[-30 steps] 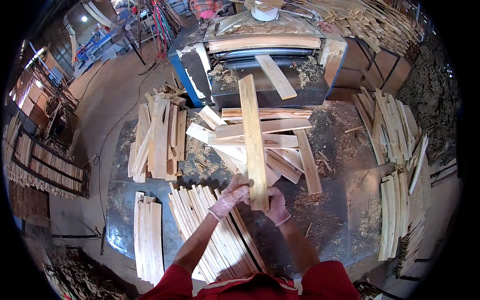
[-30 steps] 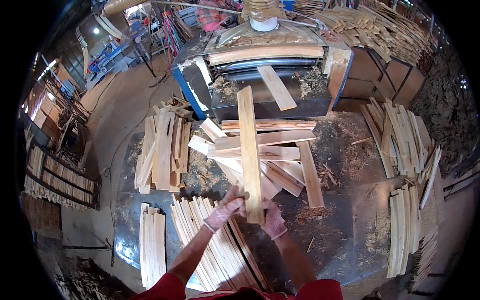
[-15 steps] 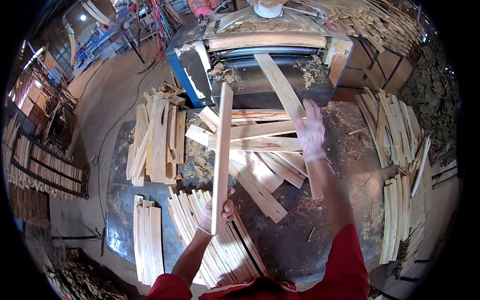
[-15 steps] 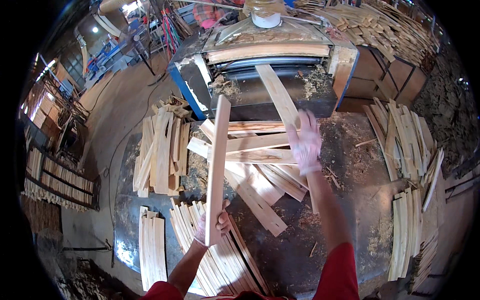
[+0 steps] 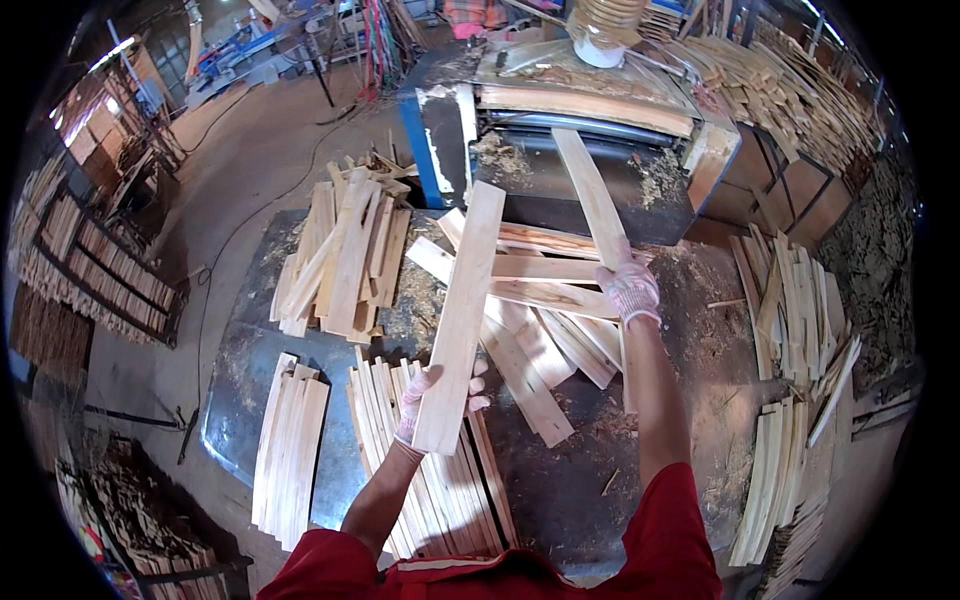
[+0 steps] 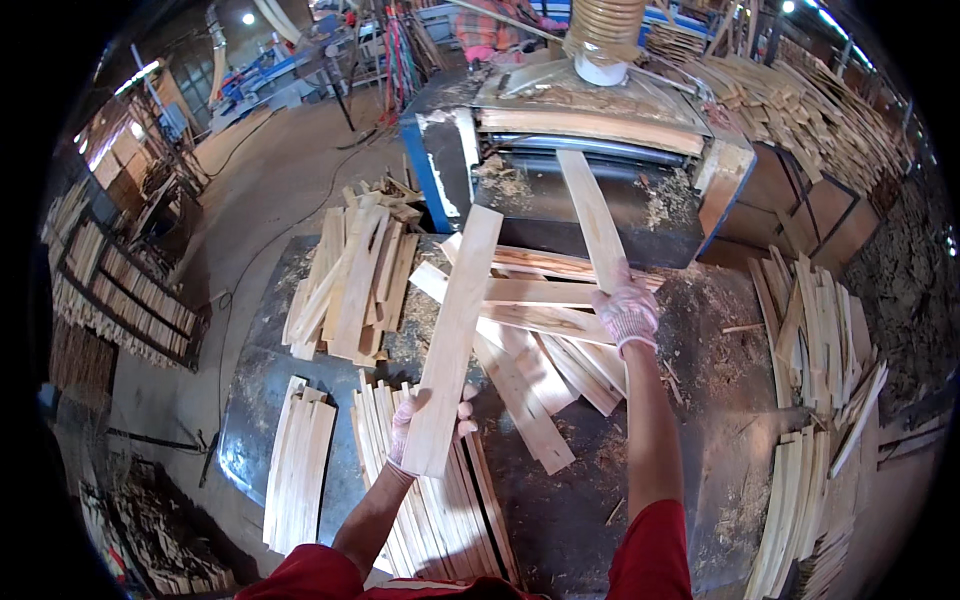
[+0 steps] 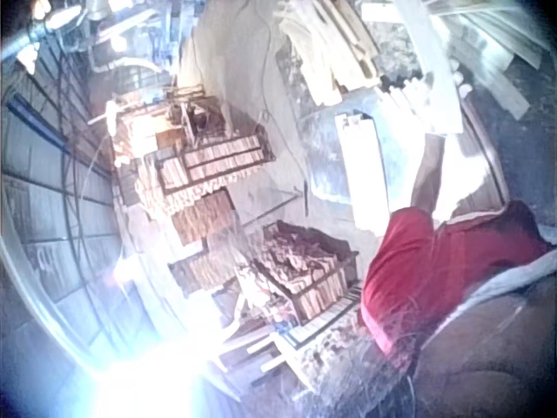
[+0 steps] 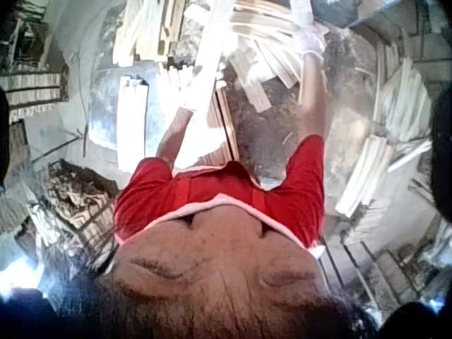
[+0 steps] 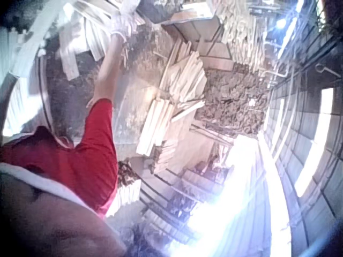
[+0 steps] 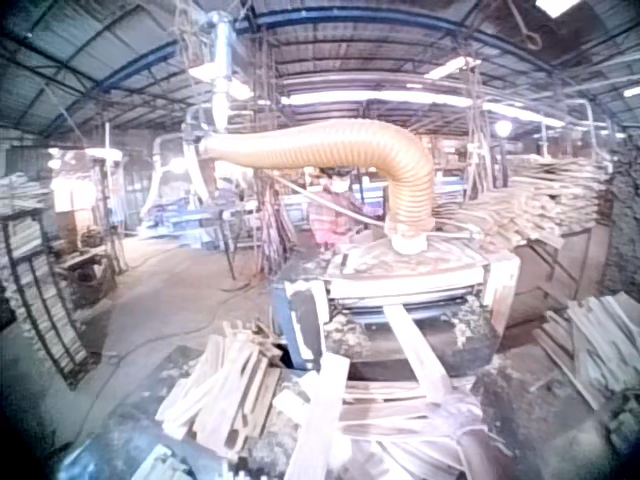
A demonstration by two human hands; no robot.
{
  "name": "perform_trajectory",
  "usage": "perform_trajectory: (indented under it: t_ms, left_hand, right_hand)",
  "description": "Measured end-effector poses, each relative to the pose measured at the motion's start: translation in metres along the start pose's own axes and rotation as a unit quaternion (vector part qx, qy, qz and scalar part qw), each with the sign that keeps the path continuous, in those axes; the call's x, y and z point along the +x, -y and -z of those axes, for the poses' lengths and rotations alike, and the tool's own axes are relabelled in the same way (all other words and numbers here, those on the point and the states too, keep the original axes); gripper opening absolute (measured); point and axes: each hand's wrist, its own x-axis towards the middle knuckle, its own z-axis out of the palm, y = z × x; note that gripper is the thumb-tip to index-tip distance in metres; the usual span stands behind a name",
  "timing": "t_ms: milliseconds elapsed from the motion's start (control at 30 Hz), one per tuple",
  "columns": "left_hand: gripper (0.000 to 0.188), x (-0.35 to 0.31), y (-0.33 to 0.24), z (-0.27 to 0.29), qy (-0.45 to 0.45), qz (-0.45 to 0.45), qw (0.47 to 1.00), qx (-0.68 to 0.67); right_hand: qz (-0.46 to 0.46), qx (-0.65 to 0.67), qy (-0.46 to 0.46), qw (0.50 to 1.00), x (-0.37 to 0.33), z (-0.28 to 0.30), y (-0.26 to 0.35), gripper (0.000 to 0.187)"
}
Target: The person sorts wooden boards at a processing machine by picking up boards from a pile and organizing them into smaller stacks on a metal table before carrying a stack away.
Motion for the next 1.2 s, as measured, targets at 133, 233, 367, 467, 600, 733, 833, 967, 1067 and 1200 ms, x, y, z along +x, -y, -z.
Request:
perform_trajectory:
  t_ms: [133, 233, 367, 467, 600, 733, 833, 967, 1067, 1200]
  left_hand:
    - [0.069, -0.015, 0.001, 0.010, -0.077, 0.077, 0.989, 0.097]
    - [0.059, -0.019, 0.019, 0.057, -0.097, 0.083, 0.975, 0.180]
    - [0.051, -0.023, 0.079, 0.064, -0.195, 0.014, 0.927, 0.319]
    - [0.059, -0.025, 0.094, 0.053, -0.177, 0.003, 0.891, 0.418]
    - [0.055, -0.045, 0.083, 0.067, -0.190, 0.088, 0.950, 0.233]
    - [0.056, -0.057, 0.062, 0.030, -0.184, 0.109, 0.963, 0.166]
    - [0.053, -0.067, 0.051, 0.020, -0.148, 0.108, 0.975, 0.126]
    - [0.050, -0.086, 0.037, 0.030, -0.152, 0.106, 0.977, 0.104]
    - [0.047, -0.096, 0.033, 0.049, -0.176, 0.102, 0.975, 0.088]
    - [0.050, -0.111, 0.024, 0.048, -0.196, 0.085, 0.965, 0.152]
  right_hand:
    - [0.062, 0.095, -0.008, 0.994, -0.074, -0.024, 0.010, 0.088]
    - [0.069, 0.130, -0.022, 0.989, -0.162, -0.063, 0.023, 0.094]
    - [0.095, 0.216, 0.072, 0.969, -0.294, -0.106, 0.020, 0.101]
    - [0.074, 0.161, 0.136, 0.975, -0.355, -0.094, 0.033, 0.083]
    - [0.152, 0.205, -0.006, 0.967, -0.325, -0.103, -0.016, 0.046]
    - [0.009, 0.057, -0.104, 0.993, -0.213, -0.084, -0.082, 0.070]
    - [-0.081, -0.097, -0.108, 0.986, -0.159, -0.118, -0.147, 0.087]
    - [-0.205, 0.317, 0.120, 0.918, -0.151, -0.140, -0.163, 0.093]
    - [-0.179, 0.377, 0.090, 0.904, -0.181, -0.161, -0.156, 0.088]
    - [-0.200, 0.438, 0.040, 0.876, -0.286, -0.139, -0.112, 0.081]
